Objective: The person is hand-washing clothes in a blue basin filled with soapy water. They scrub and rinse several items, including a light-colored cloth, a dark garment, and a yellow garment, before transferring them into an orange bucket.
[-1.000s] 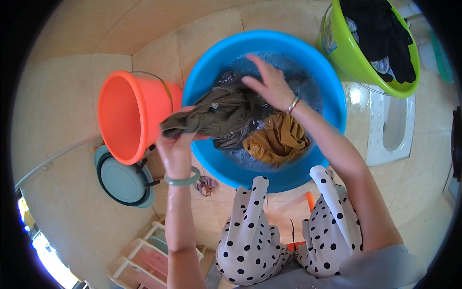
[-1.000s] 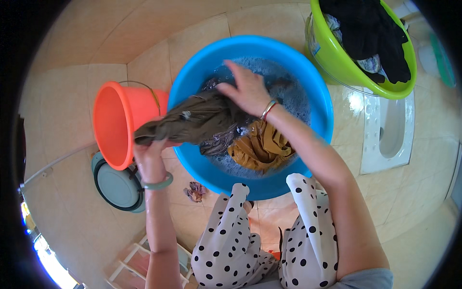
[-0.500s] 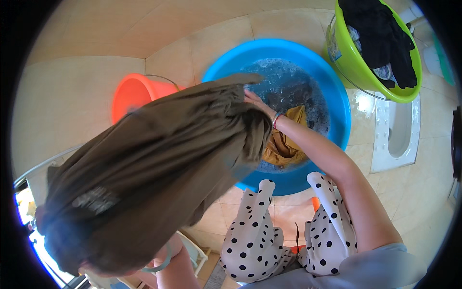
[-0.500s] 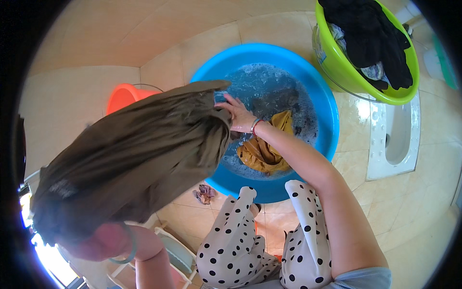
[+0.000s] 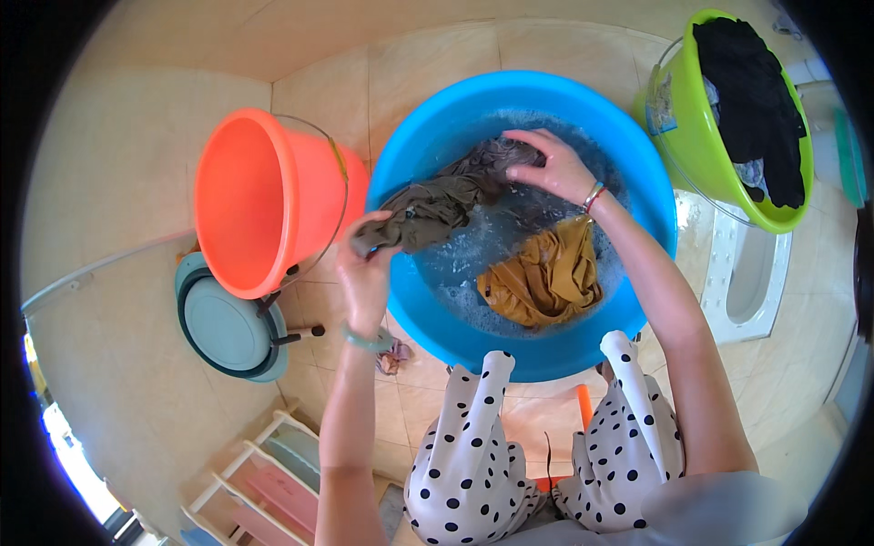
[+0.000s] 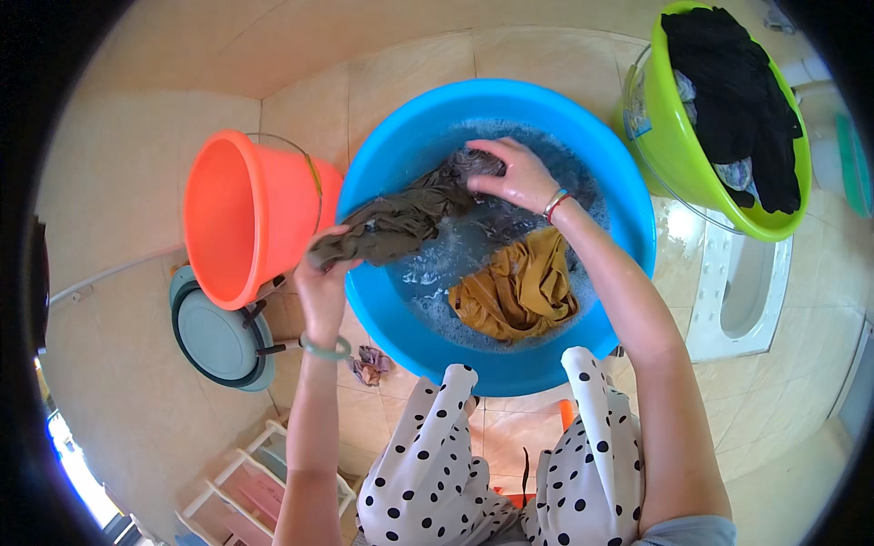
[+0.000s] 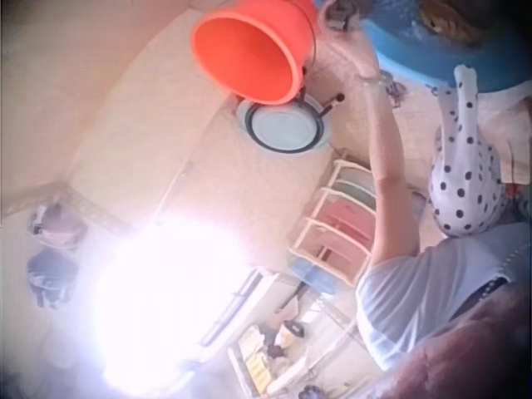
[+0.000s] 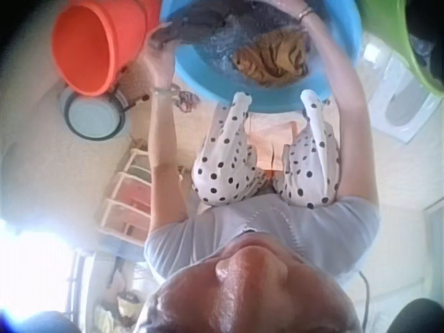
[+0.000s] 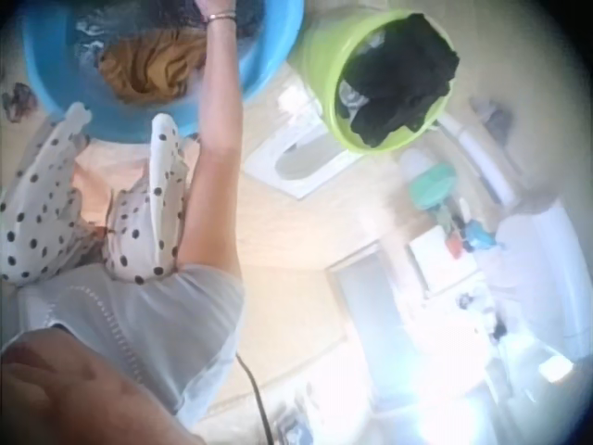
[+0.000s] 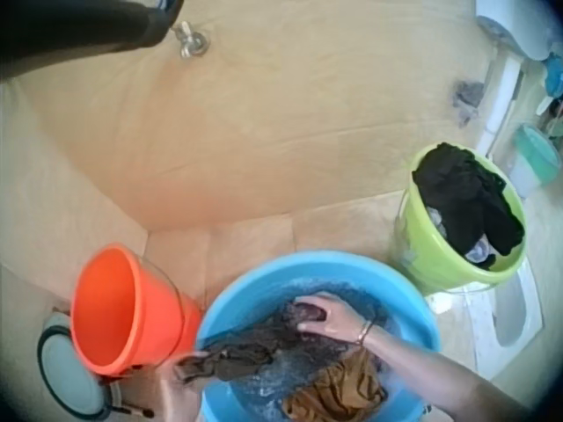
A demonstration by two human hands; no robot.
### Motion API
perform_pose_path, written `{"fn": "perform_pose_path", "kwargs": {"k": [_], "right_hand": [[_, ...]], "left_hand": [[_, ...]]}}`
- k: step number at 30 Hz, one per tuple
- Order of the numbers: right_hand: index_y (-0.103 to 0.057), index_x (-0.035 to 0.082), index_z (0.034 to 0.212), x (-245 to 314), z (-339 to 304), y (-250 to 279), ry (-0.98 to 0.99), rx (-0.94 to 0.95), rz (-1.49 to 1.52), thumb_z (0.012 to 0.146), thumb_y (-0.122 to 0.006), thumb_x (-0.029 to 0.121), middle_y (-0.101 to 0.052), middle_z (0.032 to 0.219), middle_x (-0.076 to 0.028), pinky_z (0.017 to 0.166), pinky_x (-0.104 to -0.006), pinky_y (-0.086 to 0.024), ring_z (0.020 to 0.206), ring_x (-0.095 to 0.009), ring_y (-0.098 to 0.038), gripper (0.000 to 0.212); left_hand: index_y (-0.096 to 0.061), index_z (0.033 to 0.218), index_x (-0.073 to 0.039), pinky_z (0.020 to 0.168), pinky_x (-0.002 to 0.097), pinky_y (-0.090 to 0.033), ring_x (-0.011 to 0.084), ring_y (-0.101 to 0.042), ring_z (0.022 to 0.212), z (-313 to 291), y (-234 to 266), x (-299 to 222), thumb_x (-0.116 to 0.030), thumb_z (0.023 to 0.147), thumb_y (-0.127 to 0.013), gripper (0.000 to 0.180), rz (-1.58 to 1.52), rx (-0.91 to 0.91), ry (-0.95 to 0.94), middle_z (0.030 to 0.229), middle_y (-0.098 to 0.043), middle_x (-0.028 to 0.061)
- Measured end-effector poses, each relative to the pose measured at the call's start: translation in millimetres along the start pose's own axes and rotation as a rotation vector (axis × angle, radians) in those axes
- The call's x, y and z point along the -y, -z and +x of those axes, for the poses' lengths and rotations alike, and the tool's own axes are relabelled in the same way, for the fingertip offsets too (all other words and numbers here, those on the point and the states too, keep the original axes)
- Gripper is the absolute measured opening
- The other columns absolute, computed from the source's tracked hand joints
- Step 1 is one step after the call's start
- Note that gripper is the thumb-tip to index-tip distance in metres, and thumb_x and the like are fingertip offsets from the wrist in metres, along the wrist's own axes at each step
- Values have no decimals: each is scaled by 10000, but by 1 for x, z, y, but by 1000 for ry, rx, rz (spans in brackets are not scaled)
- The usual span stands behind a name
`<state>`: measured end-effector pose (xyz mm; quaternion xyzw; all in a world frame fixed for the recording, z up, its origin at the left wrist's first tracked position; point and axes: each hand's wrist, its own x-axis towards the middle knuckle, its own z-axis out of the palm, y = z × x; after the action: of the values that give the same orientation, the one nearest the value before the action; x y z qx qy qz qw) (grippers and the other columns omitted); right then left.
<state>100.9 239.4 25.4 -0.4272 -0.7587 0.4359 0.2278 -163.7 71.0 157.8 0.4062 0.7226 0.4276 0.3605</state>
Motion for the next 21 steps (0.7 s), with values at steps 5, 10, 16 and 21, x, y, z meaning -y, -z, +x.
{"fn": "perform_pose_path", "kwargs": {"k": [5, 10, 16, 21], "right_hand": [[-487, 294, 1375, -34, -10, -48, -249, -69, -576, 940, -566, 378, -455, 1396, -74, 950, -605, -418, 1278, -357, -412, 449], [-485, 203, 1342, -54, -2, -61, -136, 127, -890, 905, -609, 164, -482, 1348, -144, 870, -548, -487, 1191, -370, -504, 456], [-615, 102, 1056, 24, 1, -57, 143, -273, -4, 793, -696, 115, -571, 1001, -129, 794, -424, -501, 954, -342, -568, 276], [-698, 163, 847, 121, -62, -51, 489, -37, -112, 741, -681, 127, -553, 889, -11, 705, -328, -473, 859, -200, -548, 113]], "left_hand": [[-381, 1468, -287, 1011, 436, -416, 364, -461, 1260, 8, -34, 9, 168, 676, -573, 933, 799, 179, -100, 1493, -293, 209], [-546, 1349, -295, 1040, 443, -379, 379, -438, 1277, -14, -76, -17, 31, 698, -702, 745, 1107, 141, -353, 1511, -318, 172], [-238, 1514, -228, 1035, 453, -393, 335, -462, 1260, 19, -126, 46, -604, 955, -420, 697, -936, 314, 649, 1450, -413, 136], [-373, 1414, -148, 821, 380, -551, 287, -577, 1049, 61, -119, 60, -634, 924, -449, 695, -1308, 565, 661, 1227, -548, 157]]}}
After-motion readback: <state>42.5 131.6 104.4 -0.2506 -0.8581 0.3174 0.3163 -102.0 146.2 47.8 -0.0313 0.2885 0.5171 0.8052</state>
